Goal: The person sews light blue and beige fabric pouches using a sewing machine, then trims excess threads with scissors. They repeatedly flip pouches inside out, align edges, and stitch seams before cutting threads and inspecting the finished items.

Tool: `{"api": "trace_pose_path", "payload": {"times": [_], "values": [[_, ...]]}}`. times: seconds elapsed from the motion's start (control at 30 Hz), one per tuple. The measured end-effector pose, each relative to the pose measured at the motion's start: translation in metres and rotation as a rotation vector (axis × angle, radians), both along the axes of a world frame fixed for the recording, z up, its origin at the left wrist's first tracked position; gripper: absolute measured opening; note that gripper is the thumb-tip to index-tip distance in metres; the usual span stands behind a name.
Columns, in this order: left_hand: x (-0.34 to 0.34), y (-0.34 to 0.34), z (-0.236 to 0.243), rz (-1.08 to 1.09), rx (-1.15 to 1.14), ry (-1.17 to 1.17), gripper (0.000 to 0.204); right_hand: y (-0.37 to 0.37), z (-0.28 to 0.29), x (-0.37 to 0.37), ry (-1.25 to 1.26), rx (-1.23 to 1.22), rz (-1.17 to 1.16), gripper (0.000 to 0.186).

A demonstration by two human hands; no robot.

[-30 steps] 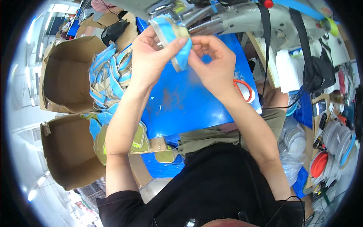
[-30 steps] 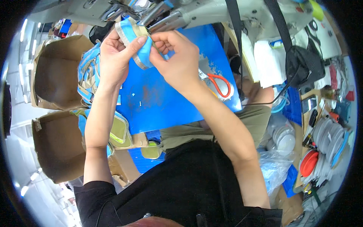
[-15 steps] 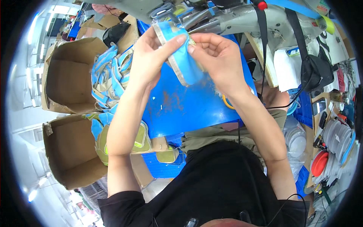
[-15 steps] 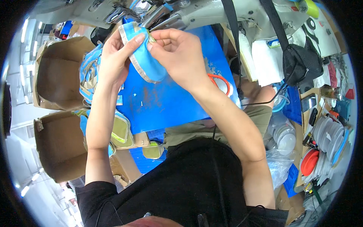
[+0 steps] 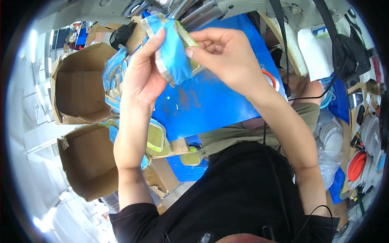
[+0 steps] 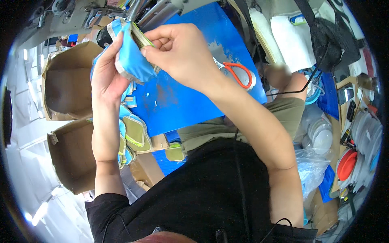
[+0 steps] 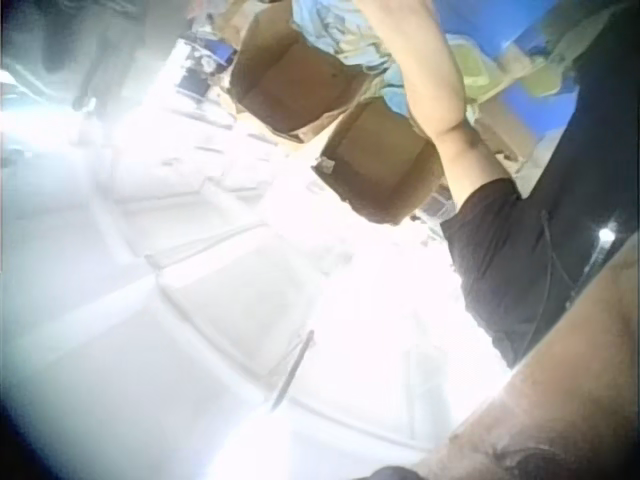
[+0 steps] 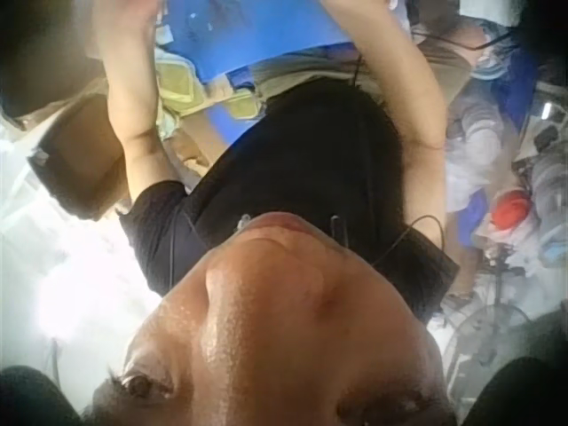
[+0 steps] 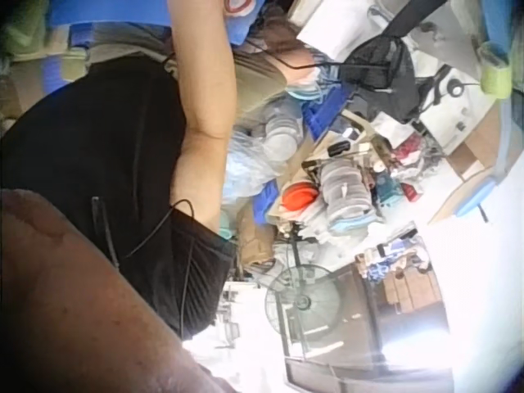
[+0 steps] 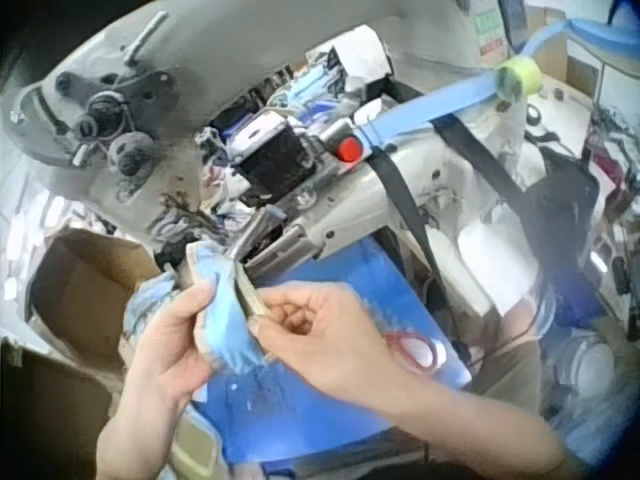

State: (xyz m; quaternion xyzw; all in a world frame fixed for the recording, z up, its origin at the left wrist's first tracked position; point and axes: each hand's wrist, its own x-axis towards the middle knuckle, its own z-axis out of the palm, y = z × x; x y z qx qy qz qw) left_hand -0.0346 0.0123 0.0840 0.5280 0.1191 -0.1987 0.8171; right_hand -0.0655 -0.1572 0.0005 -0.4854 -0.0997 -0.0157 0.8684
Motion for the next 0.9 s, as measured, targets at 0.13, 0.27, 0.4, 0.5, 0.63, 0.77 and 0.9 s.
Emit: {"api": "trace_pose_path", "payload": {"times": [0.13, 0.27, 0.4, 0.5, 0.63, 0.77, 0.9], "values": [[0.0, -0.006, -0.007, 0.012, 0.09, -0.13, 0.026, 0.004, -0.003, -0.004, 0.02, 0.003, -0.025, 0.024], [0.004, -0.004, -0.006, -0.013, 0.113, -0.125, 0.024, -0.001, 0.007, -0.009, 0.085, -0.028, 0.017, 0.021], [0.0, -0.013, 0.0, 0.009, 0.107, -0.121, 0.013, -0.002, 0.016, -0.012, 0.127, 0.024, 0.037, 0.019], [0.001, -0.014, 0.004, 0.03, 0.125, -0.104, 0.013, -0.002, 0.013, -0.01, 0.126, 0.07, 0.068, 0.02], [0.011, -0.008, 0.003, -0.024, 0.128, -0.111, 0.016, -0.003, 0.017, -0.002, 0.131, 0.103, 0.089, 0.02], [0.008, -0.007, 0.003, -0.043, 0.143, -0.174, 0.028, -0.008, 0.024, 0.002, 0.107, 0.035, 0.081, 0.02], [-0.003, -0.006, 0.002, -0.05, 0.185, -0.2, 0.026, -0.014, 0.023, 0.006, 0.092, -0.02, 0.102, 0.022]]}}
